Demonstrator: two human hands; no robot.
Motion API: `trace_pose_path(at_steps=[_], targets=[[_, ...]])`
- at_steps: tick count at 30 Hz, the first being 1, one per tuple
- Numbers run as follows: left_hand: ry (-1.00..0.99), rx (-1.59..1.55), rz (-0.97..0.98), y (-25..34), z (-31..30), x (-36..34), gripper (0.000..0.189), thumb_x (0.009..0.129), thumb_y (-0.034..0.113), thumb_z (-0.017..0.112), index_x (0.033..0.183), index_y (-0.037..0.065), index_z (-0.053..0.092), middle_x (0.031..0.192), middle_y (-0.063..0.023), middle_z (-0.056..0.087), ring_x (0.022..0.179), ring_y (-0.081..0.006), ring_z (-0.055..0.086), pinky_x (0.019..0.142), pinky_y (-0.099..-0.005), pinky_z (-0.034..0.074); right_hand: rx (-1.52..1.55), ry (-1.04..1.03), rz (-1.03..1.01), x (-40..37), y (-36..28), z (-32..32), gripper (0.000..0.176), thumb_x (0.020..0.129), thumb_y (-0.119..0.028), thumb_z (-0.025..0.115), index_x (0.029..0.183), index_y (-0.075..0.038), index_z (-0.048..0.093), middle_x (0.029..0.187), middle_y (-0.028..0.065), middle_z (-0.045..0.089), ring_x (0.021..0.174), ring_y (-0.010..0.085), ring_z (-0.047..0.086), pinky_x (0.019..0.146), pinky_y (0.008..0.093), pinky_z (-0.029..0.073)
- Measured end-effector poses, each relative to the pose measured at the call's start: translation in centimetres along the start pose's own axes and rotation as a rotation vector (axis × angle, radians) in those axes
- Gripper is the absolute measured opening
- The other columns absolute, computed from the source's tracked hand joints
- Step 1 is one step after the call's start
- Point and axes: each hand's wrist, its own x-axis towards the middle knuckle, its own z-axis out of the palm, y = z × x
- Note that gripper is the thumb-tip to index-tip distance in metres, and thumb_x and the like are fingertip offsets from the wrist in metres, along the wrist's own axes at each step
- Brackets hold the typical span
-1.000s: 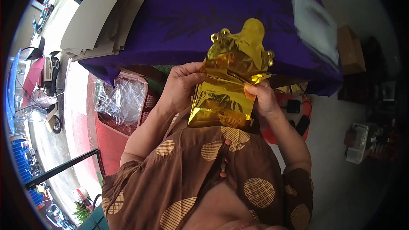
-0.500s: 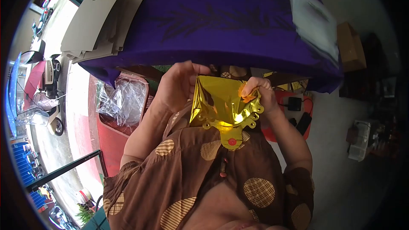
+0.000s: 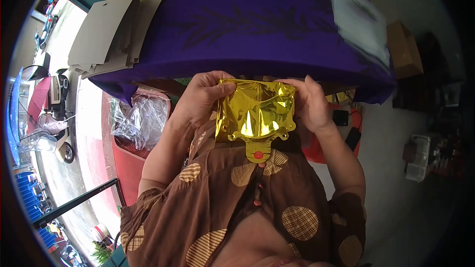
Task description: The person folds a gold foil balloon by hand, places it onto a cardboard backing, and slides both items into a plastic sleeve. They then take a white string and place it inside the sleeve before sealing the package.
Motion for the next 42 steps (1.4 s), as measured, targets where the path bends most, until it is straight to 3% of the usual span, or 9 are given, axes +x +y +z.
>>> trace_pose_path(at_steps=[12, 19, 22, 23, 26, 29, 35, 38, 42], targets=[[-0.062, -0.094, -0.014, 0.5, -0.1, 0.7, 0.014, 0.094, 0.001, 0.064, 0.106, -0.006, 0.067, 0.1, -0.016, 0.073, 0.083, -0.0204, 0.072, 0.078, -0.031, 0.06, -0.29, 0.01, -0.083, 0.9, 0.4, 0.4, 0.029, 0.1, -0.02, 0.062, 0.102, 0.007, 0.072, 0.092, 0.0086, 0.073, 0.079, 0.0102, 0.065, 0.074, 0.0253, 0.052], [-0.203, -0.224, -0.088, 2.0, 1.3, 0.4, 0.082, 0.099, 0.066, 0.035, 0.126, -0.007, 0.061, 0.119, -0.017, 0.069, 0.112, -0.0264, 0.064, 0.1, -0.0409, 0.048, -0.221, 0.058, -0.202, 1.1, -1.5, 0.5, 0.027, 0.101, -0.019, 0.061, 0.101, 0.005, 0.072, 0.091, 0.0067, 0.072, 0.079, 0.0088, 0.064, 0.074, 0.0237, 0.051], [-0.242, -0.143, -0.086, 2.6, 2.4, -0.2, 0.078, 0.099, 0.062, 0.041, 0.129, -0.008, 0.058, 0.122, -0.0161, 0.068, 0.112, -0.0261, 0.064, 0.101, -0.0409, 0.047, -0.301, 0.108, -0.333, 1.2, -2.4, 1.6, 0.026, 0.101, -0.018, 0.06, 0.104, 0.005, 0.072, 0.092, 0.0043, 0.072, 0.079, 0.0068, 0.062, 0.073, 0.0222, 0.051], [-0.046, 0.031, 0.028, 3.1, 4.4, -0.8, 0.066, 0.097, 0.047, 0.058, 0.132, -0.009, 0.055, 0.123, -0.0177, 0.067, 0.111, -0.0259, 0.065, 0.101, -0.0404, 0.049, -0.342, 0.098, -0.341, 1.2, -2.6, 1.5, 0.026, 0.102, -0.018, 0.06, 0.105, 0.005, 0.072, 0.092, 0.0036, 0.072, 0.079, 0.0064, 0.062, 0.073, 0.0219, 0.05], [-0.137, 0.05, 0.016, 3.1, 3.9, -0.4, 0.033, 0.094, 0.01, 0.067, 0.12, -0.01, 0.061, 0.109, -0.0175, 0.07, 0.096, -0.0235, 0.071, 0.087, -0.0363, 0.059, -0.453, 0.079, -0.364, 1.1, -3.3, 1.4, 0.027, 0.102, -0.019, 0.06, 0.107, 0.006, 0.071, 0.094, 0.0018, 0.071, 0.081, 0.0054, 0.061, 0.075, 0.0212, 0.049], [-0.125, 0.012, 0.0, 2.9, 3.5, 0.3, 0.038, 0.088, -0.001, 0.066, 0.124, -0.011, 0.059, 0.114, -0.0206, 0.069, 0.095, -0.0253, 0.072, 0.088, -0.0356, 0.059, -0.535, 0.087, -0.371, 1.2, -3.9, 1.3, 0.029, 0.103, -0.02, 0.06, 0.11, 0.006, 0.07, 0.096, 0.0013, 0.07, 0.084, 0.0055, 0.06, 0.077, 0.0214, 0.049], [-0.078, -0.062, 0.098, 3.4, 4.1, 0.9, 0.026, 0.092, -0.005, 0.06, 0.118, -0.008, 0.061, 0.108, -0.019, 0.07, 0.091, -0.0241, 0.072, 0.082, -0.0369, 0.061, -0.49, 0.2, -0.482, 1.0, -6.6, 1.9, 0.036, 0.104, -0.03, 0.057, 0.113, 0.004, 0.067, 0.095, 0.0008, 0.067, 0.087, 0.0037, 0.056, 0.075, 0.0247, 0.048], [-0.058, -0.056, 0.198, 3.1, 3.8, 1.3, 0.022, 0.094, -0.003, 0.059, 0.116, -0.006, 0.062, 0.108, -0.017, 0.071, 0.091, -0.0213, 0.071, 0.081, -0.0361, 0.061, -0.719, 0.414, -0.585, 0.1, -7.6, 1.6, 0.028, 0.103, -0.025, 0.059, 0.104, 0.001, 0.067, 0.09, -0.0009, 0.064, 0.086, 0.0032, 0.056, 0.074, 0.0232, 0.046], [-0.039, 0.072, 0.355, 2.7, 4.5, 1.6, 0.025, 0.096, 0.001, 0.061, 0.12, -0.005, 0.062, 0.109, -0.013, 0.071, 0.093, -0.0168, 0.07, 0.083, -0.0321, 0.059, -0.784, 0.375, -0.632, 0.3, -6.7, 2.8, 0.012, 0.096, -0.011, 0.065, 0.093, 0.001, 0.065, 0.079, -0.0014, 0.063, 0.074, 0.0036, 0.056, 0.067, 0.021, 0.045]])
